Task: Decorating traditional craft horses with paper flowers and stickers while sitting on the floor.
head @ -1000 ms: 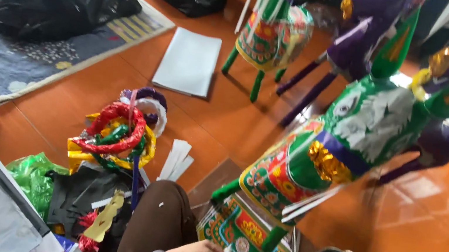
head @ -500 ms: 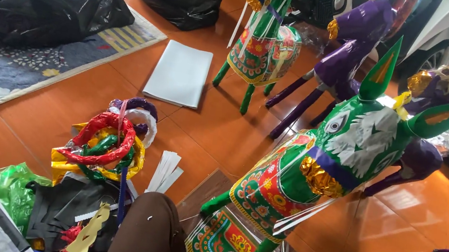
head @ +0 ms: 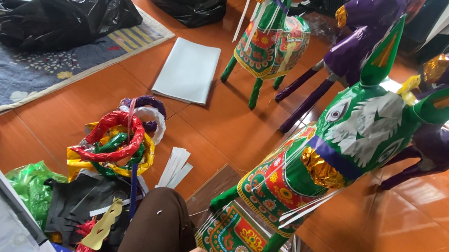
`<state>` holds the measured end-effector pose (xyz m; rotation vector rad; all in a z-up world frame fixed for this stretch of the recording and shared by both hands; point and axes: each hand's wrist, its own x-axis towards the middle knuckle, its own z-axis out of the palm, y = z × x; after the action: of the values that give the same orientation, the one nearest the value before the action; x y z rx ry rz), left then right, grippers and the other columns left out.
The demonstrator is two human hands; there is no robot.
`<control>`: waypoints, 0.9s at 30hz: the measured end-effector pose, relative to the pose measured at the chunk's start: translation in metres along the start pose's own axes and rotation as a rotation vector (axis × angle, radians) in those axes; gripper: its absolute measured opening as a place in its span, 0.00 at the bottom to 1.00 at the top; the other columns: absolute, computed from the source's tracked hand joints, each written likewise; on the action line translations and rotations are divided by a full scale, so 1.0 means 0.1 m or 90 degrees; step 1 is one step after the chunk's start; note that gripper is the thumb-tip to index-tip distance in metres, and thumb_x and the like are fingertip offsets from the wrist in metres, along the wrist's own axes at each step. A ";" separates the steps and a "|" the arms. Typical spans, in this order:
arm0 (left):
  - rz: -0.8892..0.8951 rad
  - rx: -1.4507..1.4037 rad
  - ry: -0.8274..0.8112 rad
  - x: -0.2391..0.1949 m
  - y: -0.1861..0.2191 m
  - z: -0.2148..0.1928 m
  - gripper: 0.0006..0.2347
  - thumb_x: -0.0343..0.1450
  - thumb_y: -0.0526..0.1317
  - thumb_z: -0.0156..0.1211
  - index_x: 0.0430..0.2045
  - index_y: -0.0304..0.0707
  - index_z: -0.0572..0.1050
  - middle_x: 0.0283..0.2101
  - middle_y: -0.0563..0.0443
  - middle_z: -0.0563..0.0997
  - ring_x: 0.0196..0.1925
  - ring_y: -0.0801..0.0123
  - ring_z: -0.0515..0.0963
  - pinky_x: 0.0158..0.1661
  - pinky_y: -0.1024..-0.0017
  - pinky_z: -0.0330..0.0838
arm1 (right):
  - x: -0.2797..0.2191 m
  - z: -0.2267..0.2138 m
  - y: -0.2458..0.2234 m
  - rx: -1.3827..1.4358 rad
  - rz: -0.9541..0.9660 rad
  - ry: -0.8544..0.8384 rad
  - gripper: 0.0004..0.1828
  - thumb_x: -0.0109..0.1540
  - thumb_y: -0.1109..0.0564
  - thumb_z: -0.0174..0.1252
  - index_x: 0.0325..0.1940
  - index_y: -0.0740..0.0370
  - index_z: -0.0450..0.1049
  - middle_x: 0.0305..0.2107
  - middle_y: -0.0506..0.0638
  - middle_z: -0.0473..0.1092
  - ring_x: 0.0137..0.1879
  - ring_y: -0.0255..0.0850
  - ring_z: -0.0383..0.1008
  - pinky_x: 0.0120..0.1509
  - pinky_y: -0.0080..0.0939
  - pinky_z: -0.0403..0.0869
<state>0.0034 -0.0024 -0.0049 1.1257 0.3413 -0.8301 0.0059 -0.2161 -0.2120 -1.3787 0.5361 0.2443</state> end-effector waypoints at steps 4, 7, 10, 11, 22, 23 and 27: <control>0.048 0.095 0.008 0.29 -0.25 -0.13 0.04 0.69 0.33 0.59 0.29 0.35 0.81 0.22 0.59 0.78 0.21 0.84 0.72 0.24 0.87 0.68 | 0.13 0.00 0.18 0.031 -0.059 0.042 0.13 0.49 0.70 0.70 0.36 0.74 0.78 0.30 0.67 0.80 0.36 0.49 0.78 0.44 0.44 0.76; 0.058 0.134 0.006 0.24 -0.21 -0.10 0.05 0.69 0.33 0.57 0.29 0.36 0.81 0.21 0.59 0.78 0.21 0.85 0.72 0.24 0.88 0.67 | -0.11 0.04 -0.07 -0.035 -0.026 0.049 0.14 0.50 0.68 0.70 0.40 0.72 0.82 0.31 0.64 0.81 0.36 0.46 0.79 0.45 0.41 0.76; 0.048 0.100 -0.005 0.14 -0.16 -0.04 0.06 0.70 0.31 0.56 0.30 0.32 0.81 0.22 0.55 0.80 0.20 0.83 0.75 0.25 0.88 0.71 | -0.24 0.05 -0.26 -0.142 -0.025 0.043 0.08 0.53 0.62 0.68 0.35 0.67 0.85 0.23 0.56 0.82 0.29 0.39 0.77 0.36 0.35 0.75; 0.069 0.107 -0.014 0.13 -0.18 -0.04 0.05 0.70 0.32 0.58 0.28 0.33 0.81 0.21 0.56 0.79 0.21 0.83 0.75 0.25 0.87 0.70 | -0.23 0.04 -0.27 -0.148 -0.044 0.019 0.06 0.54 0.62 0.68 0.33 0.66 0.85 0.21 0.53 0.80 0.28 0.38 0.76 0.35 0.34 0.74; 0.097 -0.041 -0.080 0.34 -0.47 -0.17 0.03 0.67 0.33 0.59 0.23 0.39 0.78 0.24 0.59 0.77 0.23 0.83 0.71 0.27 0.86 0.64 | -0.90 0.25 -0.95 0.102 0.114 -0.086 0.12 0.52 0.69 0.63 0.40 0.66 0.78 0.30 0.61 0.77 0.32 0.53 0.77 0.37 0.57 0.80; 0.117 -0.062 -0.085 0.32 -0.45 -0.16 0.02 0.67 0.34 0.61 0.24 0.37 0.80 0.25 0.57 0.80 0.24 0.82 0.73 0.28 0.85 0.66 | -1.02 0.33 -1.12 0.172 0.163 -0.098 0.11 0.52 0.66 0.62 0.39 0.64 0.76 0.29 0.61 0.75 0.33 0.56 0.77 0.38 0.63 0.79; 0.117 0.026 -0.056 0.16 -0.29 -0.14 0.03 0.66 0.35 0.61 0.25 0.37 0.80 0.25 0.60 0.78 0.26 0.85 0.71 0.29 0.86 0.64 | -0.72 0.02 -0.46 0.134 0.015 -0.202 0.11 0.51 0.74 0.62 0.38 0.75 0.78 0.44 0.57 0.69 0.47 0.62 0.76 0.48 0.69 0.80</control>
<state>-0.0049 -0.0013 -0.0397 1.1368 0.1454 -0.7250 -0.0343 -0.2130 -0.1365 -1.1032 0.3035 0.4060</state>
